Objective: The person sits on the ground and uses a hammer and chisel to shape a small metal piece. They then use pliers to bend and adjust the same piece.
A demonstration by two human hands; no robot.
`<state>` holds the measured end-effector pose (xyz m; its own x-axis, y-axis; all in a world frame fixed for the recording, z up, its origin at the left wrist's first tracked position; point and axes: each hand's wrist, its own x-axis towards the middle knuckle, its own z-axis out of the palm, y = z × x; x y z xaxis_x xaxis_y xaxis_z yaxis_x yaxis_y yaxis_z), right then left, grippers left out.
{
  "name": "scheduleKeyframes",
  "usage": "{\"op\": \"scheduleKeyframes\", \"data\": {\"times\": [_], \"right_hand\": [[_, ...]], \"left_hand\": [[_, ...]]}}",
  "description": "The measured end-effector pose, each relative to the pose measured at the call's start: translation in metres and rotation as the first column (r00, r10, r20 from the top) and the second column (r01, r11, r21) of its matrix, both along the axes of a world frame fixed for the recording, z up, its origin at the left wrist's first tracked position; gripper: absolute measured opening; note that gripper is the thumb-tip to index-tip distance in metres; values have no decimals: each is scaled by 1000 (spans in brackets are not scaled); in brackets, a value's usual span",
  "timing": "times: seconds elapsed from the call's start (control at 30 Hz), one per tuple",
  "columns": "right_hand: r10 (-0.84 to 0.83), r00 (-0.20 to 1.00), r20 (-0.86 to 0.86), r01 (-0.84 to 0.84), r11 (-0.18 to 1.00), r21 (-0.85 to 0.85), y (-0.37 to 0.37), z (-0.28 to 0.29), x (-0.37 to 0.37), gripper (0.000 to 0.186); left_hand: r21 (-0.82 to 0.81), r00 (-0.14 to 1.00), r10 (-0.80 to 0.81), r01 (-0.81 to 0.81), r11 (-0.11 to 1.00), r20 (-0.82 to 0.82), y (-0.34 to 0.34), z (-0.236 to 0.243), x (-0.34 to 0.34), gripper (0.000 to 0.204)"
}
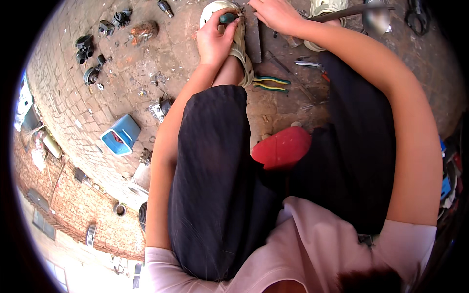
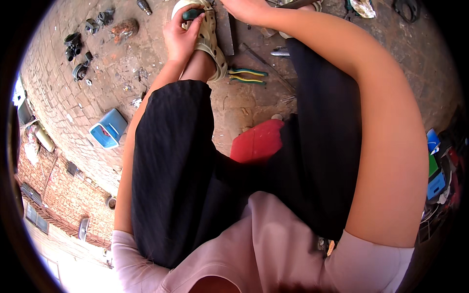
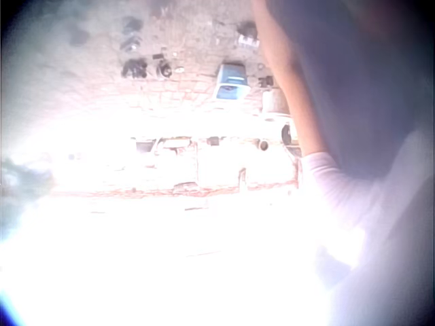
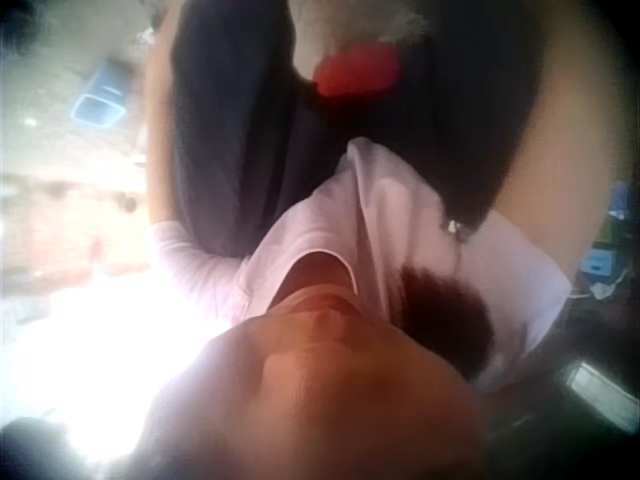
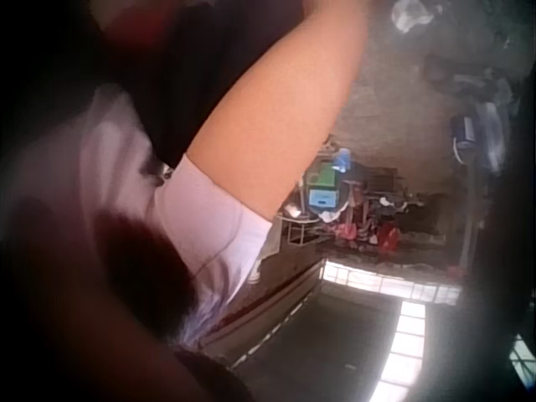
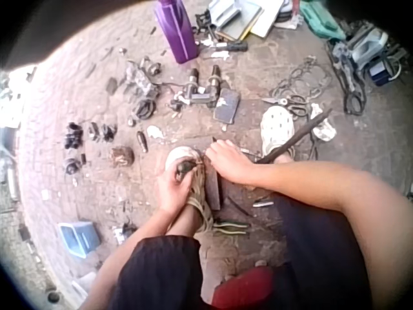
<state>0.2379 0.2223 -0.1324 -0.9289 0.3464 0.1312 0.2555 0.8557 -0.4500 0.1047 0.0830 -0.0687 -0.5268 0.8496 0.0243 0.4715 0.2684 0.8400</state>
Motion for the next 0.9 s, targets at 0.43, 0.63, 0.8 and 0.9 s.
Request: {"op": "scheduleKeyframes", "data": {"times": [0.43, 0.63, 0.8, 0.9], "right_hand": [[163, 692, 703, -39, 981, -189, 60, -3, 57, 42], [282, 574, 769, -180, 959, -218, 61, 5, 59, 43], [279, 584, 763, -150, 960, -236, 59, -3, 63, 38], [267, 604, 751, -137, 963, -232, 58, -6, 65, 36]], "left_hand": [[-7, 974, -90, 90, 996, -206, -1, -13, -4, 27], [-60, 974, -69, 57, 997, -215, -2, -12, -3, 29], [-75, 978, -32, 17, 997, -205, -2, -11, -1, 28], [-83, 976, -16, -2, 997, -219, -2, -11, -1, 28]]}}
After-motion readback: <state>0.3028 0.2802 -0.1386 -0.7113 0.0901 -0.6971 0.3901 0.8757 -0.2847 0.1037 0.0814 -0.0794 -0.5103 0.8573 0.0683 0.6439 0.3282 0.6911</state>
